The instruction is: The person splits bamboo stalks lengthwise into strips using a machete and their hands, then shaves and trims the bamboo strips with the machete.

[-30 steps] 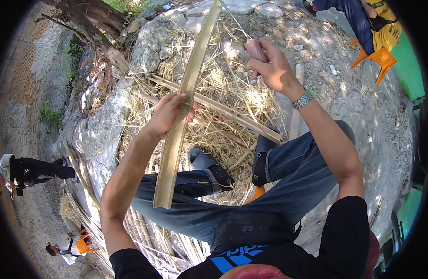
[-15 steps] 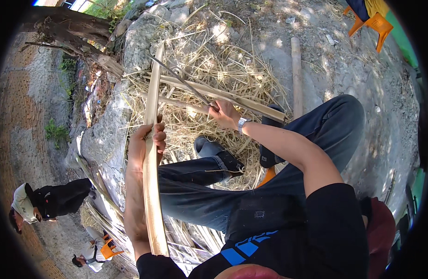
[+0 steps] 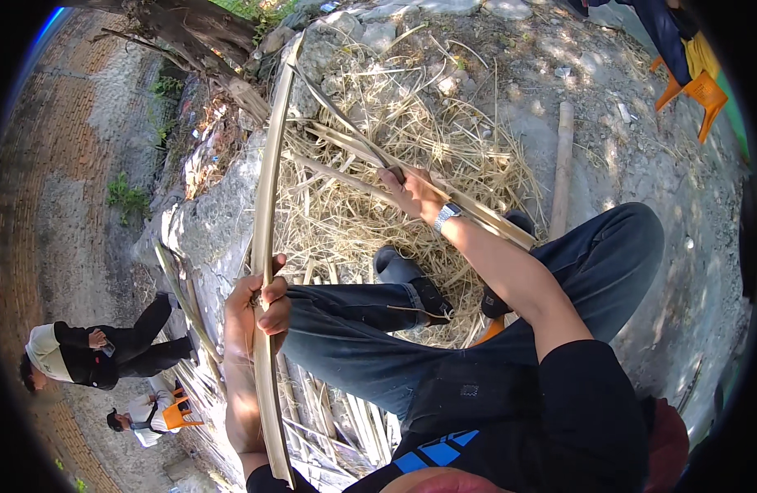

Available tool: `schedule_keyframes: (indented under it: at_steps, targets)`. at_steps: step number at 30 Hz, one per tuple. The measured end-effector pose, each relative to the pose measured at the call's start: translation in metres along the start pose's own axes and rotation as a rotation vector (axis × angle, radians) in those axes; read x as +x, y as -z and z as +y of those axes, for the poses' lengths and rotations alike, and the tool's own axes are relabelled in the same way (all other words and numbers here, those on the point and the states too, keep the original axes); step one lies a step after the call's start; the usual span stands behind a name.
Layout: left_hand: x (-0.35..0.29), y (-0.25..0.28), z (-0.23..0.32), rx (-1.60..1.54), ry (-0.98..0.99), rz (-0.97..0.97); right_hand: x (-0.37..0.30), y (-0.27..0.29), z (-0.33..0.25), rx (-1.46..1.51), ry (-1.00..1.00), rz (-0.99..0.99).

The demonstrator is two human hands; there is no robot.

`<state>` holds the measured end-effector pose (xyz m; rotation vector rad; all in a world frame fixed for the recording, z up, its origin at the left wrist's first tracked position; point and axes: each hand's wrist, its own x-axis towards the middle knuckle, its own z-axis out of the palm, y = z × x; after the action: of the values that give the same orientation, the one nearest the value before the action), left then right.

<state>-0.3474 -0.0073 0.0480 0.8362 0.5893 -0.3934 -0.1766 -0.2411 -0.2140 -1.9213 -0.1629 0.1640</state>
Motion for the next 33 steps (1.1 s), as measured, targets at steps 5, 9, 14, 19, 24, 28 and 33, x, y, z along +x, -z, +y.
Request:
schedule_keyframes:
  at_steps: [5,9,14,19,24,28,33]
  targets:
    - [-0.007,-0.002,-0.009,-0.065,-0.020,-0.069,-0.023,-0.014,-0.024,0.023,0.041,0.062]
    - [-0.013,0.007,-0.017,-0.100,0.007,-0.122,-0.016,-0.004,-0.007,0.058,0.027,0.047]
    - [0.006,0.006,-0.016,-0.186,-0.017,-0.171,-0.011,-0.047,0.006,0.371,-0.100,-0.066]
    - [0.018,0.018,-0.016,-0.421,0.059,-0.004,-0.048,-0.051,-0.034,0.157,0.264,-0.216]
    - [-0.018,0.029,-0.035,-0.476,0.059,-0.229,0.017,-0.047,-0.016,0.020,-0.075,-0.110]
    - [-0.019,0.039,-0.031,-0.425,0.043,-0.280,0.001,-0.081,-0.031,0.065,0.071,-0.045]
    - [-0.031,0.029,-0.030,-0.486,0.053,-0.266,-0.010,-0.100,-0.040,0.133,0.315,0.064]
